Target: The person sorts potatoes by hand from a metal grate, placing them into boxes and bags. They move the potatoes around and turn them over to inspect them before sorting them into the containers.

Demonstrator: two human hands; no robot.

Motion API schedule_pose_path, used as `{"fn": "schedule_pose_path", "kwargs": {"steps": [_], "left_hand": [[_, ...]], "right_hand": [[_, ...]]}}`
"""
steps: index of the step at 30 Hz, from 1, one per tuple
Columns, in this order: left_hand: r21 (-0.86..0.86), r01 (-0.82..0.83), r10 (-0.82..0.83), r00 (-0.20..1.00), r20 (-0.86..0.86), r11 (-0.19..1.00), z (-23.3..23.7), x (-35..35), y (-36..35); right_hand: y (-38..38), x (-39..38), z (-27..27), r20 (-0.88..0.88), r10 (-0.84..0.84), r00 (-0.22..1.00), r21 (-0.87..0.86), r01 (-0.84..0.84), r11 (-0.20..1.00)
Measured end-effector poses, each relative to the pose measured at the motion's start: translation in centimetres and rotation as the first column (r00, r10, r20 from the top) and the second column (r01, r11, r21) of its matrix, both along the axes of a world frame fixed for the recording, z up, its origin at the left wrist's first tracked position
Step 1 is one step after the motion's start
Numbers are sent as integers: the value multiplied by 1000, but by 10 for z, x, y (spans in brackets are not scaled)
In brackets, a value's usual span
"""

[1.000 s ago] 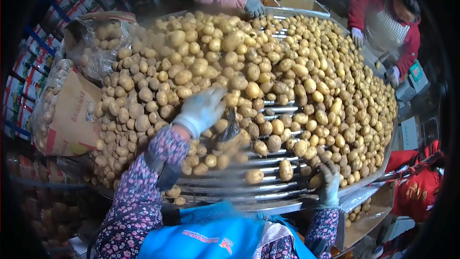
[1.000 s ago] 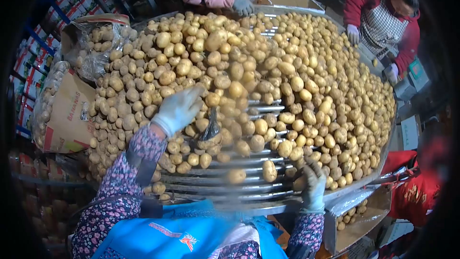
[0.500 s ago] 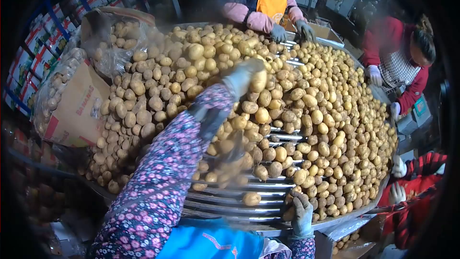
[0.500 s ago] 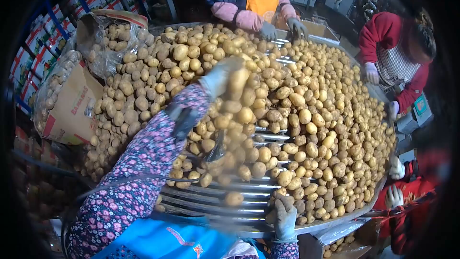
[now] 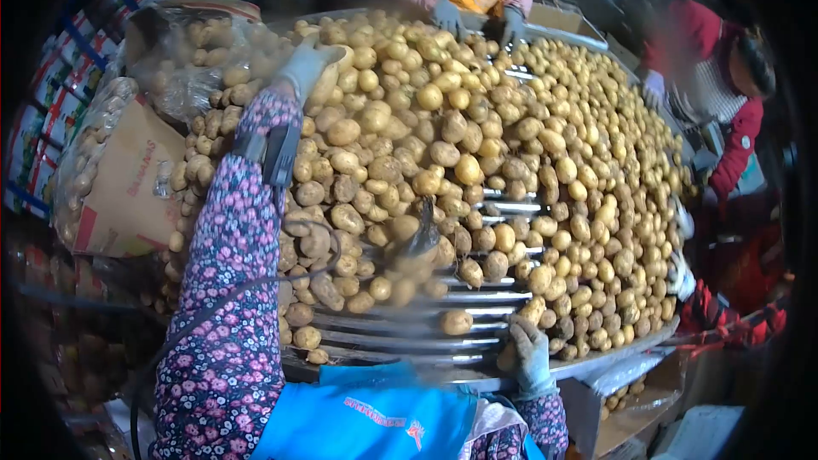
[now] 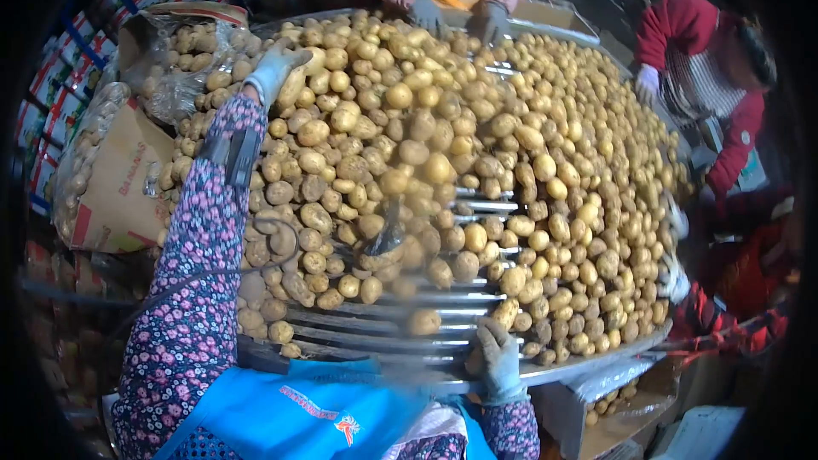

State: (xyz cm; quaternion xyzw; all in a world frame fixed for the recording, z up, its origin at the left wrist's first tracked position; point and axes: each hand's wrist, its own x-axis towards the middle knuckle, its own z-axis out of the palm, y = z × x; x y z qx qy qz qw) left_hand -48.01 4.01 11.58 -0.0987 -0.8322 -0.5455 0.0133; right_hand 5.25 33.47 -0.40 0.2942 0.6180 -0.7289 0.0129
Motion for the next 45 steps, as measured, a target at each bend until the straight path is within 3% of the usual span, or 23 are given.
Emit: {"fn": "schedule_pose_path", "kwargs": {"steps": [2,3,4,6,7,8,10,11,12,14,16,17,18,20,22,23,27,28,30,32,34,41,45], "left_hand": [[-173,10,18,987,159,985,-10,-1,25],[-434,7,-19,1000,-23,901,-9,5,33],[-435,30,-38,999,-10,900,-16,12,38],[-552,571,-757,627,-184,607,-26,32,33],[-52,607,-605,794,52,793,-12,81,48],[410,346,-500,784,367,844,7,143,73],[596,210,-567,648,509,775,4,203,92],[627,152,-583,578,571,764,-9,226,103],[651,96,-602,498,624,753,-26,246,111],[769,142,-761,336,555,624,-57,285,123],[772,334,-831,349,432,541,-71,329,141],[477,745,-879,453,152,466,-84,340,141],[788,482,-908,356,222,382,-98,354,142],[212,900,-919,394,-23,380,-69,367,145],[931,214,-955,54,291,295,-46,375,156],[869,181,-885,169,433,460,-52,374,155],[575,447,-728,429,535,685,-81,381,147],[509,530,-732,425,533,678,-106,382,140],[-139,879,-880,469,77,456,-152,388,128],[-213,907,-876,409,255,362,-208,387,108],[-391,888,-968,248,-39,243,-185,404,124],[-449,858,-960,282,4,250,-195,405,122],[-465,844,-955,295,-11,267,-196,407,123]], "right_hand": [[-1,-1,1,55,-15,998,4,15,1000],[0,0,-7,32,-22,999,33,21,999],[0,-1,4,46,27,999,50,-29,998],[0,1,5,32,-11,999,-106,14,994],[-1,-2,14,35,-19,999,-118,23,993],[-4,-5,20,5,-33,999,-209,33,977],[-2,-6,6,-158,4,987,-139,-27,990],[0,-9,5,-273,213,938,283,-133,950],[1,-15,7,-270,440,856,665,-165,728],[-17,-25,30,-384,141,913,-78,-184,980],[-10,-32,19,-347,449,823,513,-235,826],[-20,-27,31,-337,167,927,11,-174,985],[-28,-21,41,-200,-90,976,-488,-20,873],[-27,-4,33,-191,-145,971,-541,19,841],[-30,14,36,-203,-266,942,-677,61,734],[-30,22,37,-180,-320,930,-746,83,660],[-15,53,20,-194,-666,720,-876,178,448],[-5,61,14,-245,-744,621,-868,202,454],[9,81,-24,-239,-833,499,-911,181,370],[15,104,-50,-101,-917,385,-927,298,227],[19,135,-61,-125,-949,289,-942,264,205],[47,270,-67,-99,-974,-205,-674,734,-86],[110,374,-93,-166,-840,-516,-776,595,-212]]}}
